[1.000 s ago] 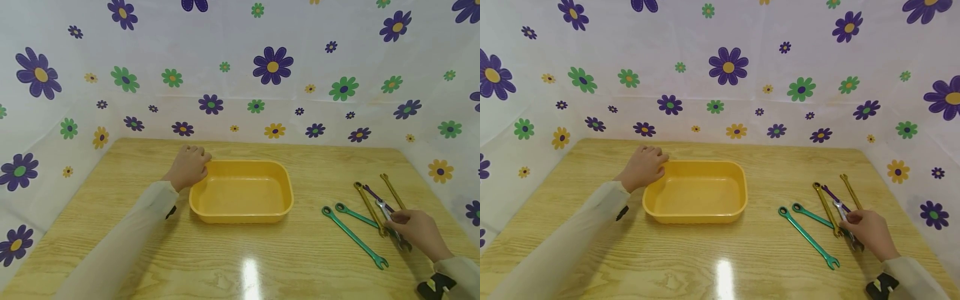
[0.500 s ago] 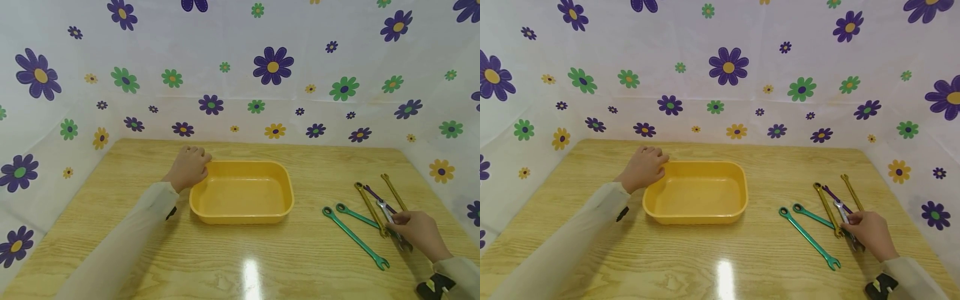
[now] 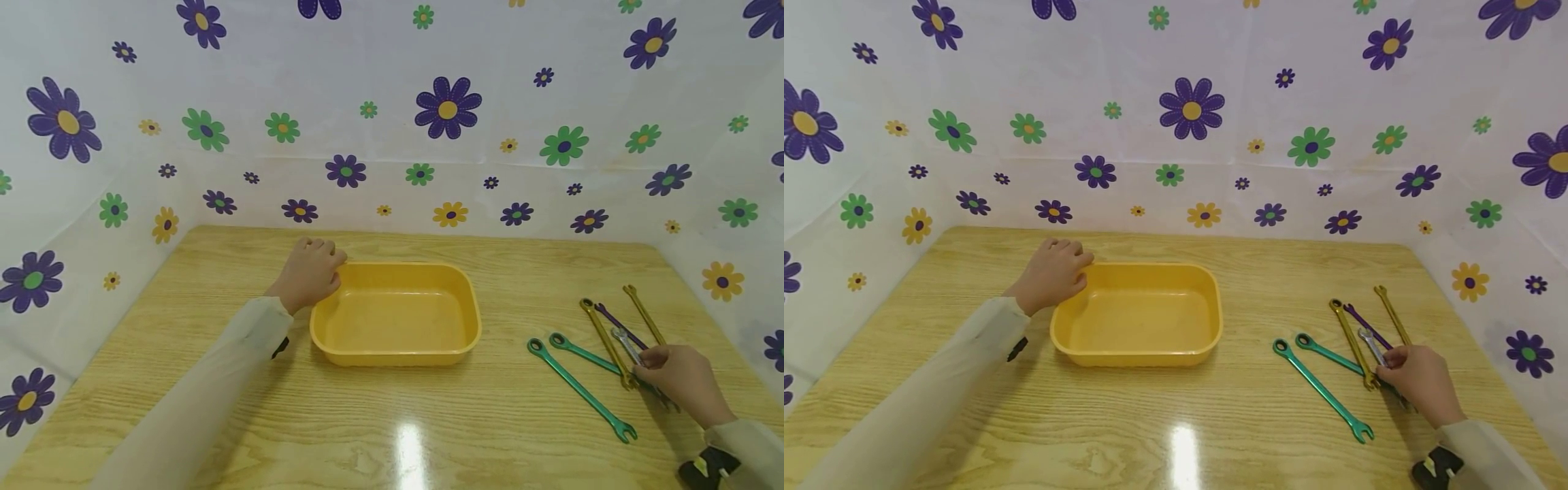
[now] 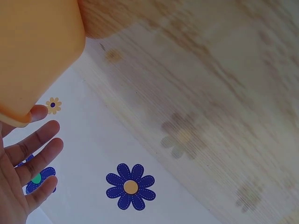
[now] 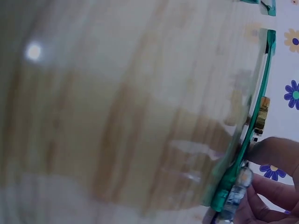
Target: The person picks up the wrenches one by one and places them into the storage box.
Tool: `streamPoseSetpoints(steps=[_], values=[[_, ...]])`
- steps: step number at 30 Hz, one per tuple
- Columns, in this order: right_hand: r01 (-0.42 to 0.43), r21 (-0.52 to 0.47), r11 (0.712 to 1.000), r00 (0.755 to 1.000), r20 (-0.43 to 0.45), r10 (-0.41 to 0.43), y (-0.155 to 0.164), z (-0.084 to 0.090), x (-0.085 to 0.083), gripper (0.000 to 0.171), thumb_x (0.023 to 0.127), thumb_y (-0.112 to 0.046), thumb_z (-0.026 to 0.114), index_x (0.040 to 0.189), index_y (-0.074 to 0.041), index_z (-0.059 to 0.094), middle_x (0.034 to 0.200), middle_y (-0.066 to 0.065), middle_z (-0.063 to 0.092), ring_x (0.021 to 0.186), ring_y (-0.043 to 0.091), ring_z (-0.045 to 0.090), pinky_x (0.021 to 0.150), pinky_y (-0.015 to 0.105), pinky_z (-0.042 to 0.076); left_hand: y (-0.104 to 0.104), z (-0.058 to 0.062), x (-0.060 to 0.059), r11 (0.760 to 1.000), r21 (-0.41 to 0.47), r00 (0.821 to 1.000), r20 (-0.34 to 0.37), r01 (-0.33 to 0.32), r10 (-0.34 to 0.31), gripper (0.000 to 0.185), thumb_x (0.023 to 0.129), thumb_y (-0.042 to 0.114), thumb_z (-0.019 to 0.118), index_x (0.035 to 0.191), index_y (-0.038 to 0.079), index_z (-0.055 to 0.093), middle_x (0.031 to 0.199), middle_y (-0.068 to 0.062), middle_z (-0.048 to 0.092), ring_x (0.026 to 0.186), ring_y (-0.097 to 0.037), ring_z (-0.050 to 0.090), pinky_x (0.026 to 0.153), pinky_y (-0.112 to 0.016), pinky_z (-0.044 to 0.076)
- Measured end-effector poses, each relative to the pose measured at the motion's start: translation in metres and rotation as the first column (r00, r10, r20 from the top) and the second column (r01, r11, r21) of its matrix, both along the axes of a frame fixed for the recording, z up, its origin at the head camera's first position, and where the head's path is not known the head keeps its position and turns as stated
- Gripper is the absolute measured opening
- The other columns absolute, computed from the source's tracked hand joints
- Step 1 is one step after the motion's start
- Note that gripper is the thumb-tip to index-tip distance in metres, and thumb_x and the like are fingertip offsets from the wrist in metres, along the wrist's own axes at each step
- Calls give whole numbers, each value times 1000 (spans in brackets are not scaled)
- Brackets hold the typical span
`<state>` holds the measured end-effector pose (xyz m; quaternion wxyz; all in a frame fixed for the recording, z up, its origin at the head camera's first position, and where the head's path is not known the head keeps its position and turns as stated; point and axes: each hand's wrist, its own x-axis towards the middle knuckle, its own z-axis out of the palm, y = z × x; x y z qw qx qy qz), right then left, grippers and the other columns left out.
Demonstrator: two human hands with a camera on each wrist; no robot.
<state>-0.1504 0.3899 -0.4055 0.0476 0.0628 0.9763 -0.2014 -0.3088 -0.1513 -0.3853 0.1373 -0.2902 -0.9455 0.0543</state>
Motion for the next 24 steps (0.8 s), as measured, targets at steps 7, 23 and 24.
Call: streamPoseSetpoints(steps=[7, 23, 24], values=[[-13, 43, 999, 1000, 12, 12, 0, 2, 1, 35, 81, -20, 70, 93, 13, 68, 83, 24, 69, 67, 28, 65, 60, 42, 51, 1, 0, 0, 1000, 3, 1000, -5, 6, -6, 24, 83, 20, 59, 103, 8, 64, 92, -11, 62, 88, -29, 58, 91, -49, 45], [-12, 37, 999, 1000, 0, 12, 5, -1, -1, 25, 81, -14, 67, 90, 10, 69, 87, 26, 69, 71, 32, 64, 61, 43, 50, 0, -2, -1, 1000, -2, 1000, -14, 7, -7, 21, 82, 20, 58, 100, 9, 64, 90, -10, 61, 85, -28, 58, 89, -48, 44], [-9, 32, 999, 1000, -1, 9, 5, -2, -1, 26, 81, -14, 68, 90, 10, 69, 88, 26, 69, 71, 32, 64, 61, 43, 50, 0, -1, -1, 1000, -1, 1000, -17, 7, -7, 21, 82, 20, 58, 100, 9, 64, 89, -10, 61, 85, -28, 58, 89, -47, 44]])
